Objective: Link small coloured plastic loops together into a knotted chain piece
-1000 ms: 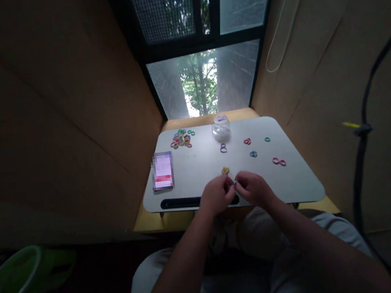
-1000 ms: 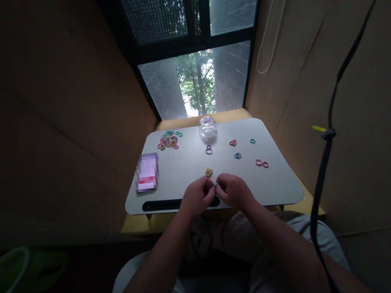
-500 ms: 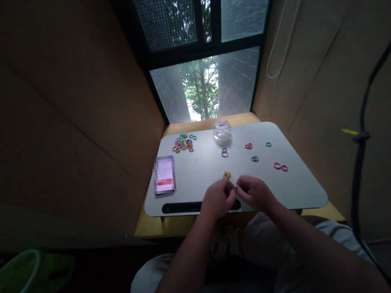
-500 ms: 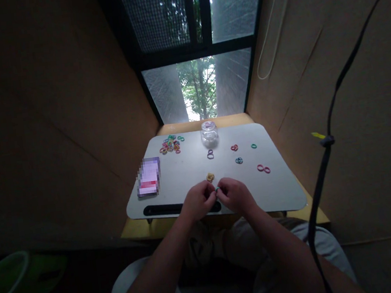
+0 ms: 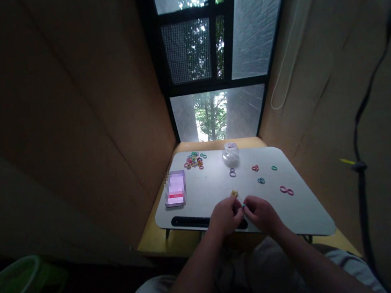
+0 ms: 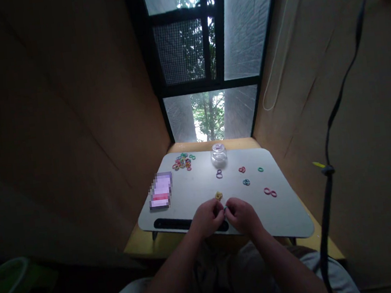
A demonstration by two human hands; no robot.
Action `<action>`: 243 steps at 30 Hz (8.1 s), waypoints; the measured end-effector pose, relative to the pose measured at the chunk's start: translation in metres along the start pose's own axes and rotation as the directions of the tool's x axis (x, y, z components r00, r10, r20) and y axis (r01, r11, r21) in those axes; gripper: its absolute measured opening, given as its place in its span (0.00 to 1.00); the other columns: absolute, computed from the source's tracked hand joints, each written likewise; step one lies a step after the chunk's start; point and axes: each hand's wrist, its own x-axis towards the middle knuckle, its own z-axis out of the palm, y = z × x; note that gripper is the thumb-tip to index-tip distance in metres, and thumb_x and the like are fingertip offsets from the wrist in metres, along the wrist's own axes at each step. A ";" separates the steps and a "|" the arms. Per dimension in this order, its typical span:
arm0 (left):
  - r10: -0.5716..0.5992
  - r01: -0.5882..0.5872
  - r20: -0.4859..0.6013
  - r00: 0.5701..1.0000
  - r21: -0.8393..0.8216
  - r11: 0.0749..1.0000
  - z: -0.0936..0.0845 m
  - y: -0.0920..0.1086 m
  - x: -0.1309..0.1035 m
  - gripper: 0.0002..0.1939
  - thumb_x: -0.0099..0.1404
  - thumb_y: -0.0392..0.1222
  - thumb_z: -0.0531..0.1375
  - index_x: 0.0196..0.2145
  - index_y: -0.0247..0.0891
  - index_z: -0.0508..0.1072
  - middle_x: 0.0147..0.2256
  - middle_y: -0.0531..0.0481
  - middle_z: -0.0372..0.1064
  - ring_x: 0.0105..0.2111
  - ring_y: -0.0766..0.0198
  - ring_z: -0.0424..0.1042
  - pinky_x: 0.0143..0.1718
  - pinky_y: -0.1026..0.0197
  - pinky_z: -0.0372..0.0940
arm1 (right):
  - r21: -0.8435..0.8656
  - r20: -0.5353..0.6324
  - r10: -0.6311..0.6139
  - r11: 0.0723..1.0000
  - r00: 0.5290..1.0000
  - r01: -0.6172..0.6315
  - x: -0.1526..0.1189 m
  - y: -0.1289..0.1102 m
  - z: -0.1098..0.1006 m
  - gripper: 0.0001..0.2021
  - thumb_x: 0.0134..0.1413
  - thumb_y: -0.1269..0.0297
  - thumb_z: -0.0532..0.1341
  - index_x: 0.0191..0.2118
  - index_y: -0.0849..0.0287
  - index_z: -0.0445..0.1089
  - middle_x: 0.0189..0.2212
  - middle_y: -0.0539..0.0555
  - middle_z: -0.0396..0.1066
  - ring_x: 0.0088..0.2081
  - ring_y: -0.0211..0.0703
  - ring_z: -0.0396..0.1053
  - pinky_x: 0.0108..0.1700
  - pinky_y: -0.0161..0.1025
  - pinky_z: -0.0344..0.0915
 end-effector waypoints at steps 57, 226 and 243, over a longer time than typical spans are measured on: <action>-0.012 0.012 0.049 0.999 0.004 1.000 0.000 0.003 0.007 0.02 0.62 0.37 0.57 0.31 0.39 0.68 0.28 0.52 0.68 0.27 0.66 0.65 0.29 0.64 0.57 | 0.044 0.026 0.018 0.999 0.999 -0.019 0.004 -0.001 -0.005 0.07 0.51 0.68 0.55 0.24 0.57 0.60 0.22 0.47 0.60 0.26 0.37 0.58 0.30 0.34 0.51; -0.066 0.068 0.056 0.996 -0.029 0.997 -0.002 0.004 0.008 0.02 0.61 0.37 0.57 0.31 0.38 0.70 0.28 0.52 0.69 0.28 0.66 0.66 0.31 0.64 0.58 | 0.075 0.077 -0.007 0.997 0.997 0.001 0.002 -0.002 -0.009 0.07 0.55 0.65 0.55 0.26 0.57 0.63 0.23 0.49 0.64 0.27 0.39 0.60 0.31 0.35 0.54; -0.020 0.020 0.003 1.000 -0.005 1.000 0.000 0.003 0.003 0.01 0.60 0.36 0.58 0.31 0.38 0.70 0.29 0.50 0.71 0.29 0.64 0.68 0.31 0.64 0.58 | -0.020 0.002 -0.023 1.000 1.000 0.023 0.001 -0.003 -0.003 0.07 0.52 0.66 0.54 0.25 0.57 0.62 0.22 0.48 0.64 0.26 0.38 0.61 0.30 0.34 0.54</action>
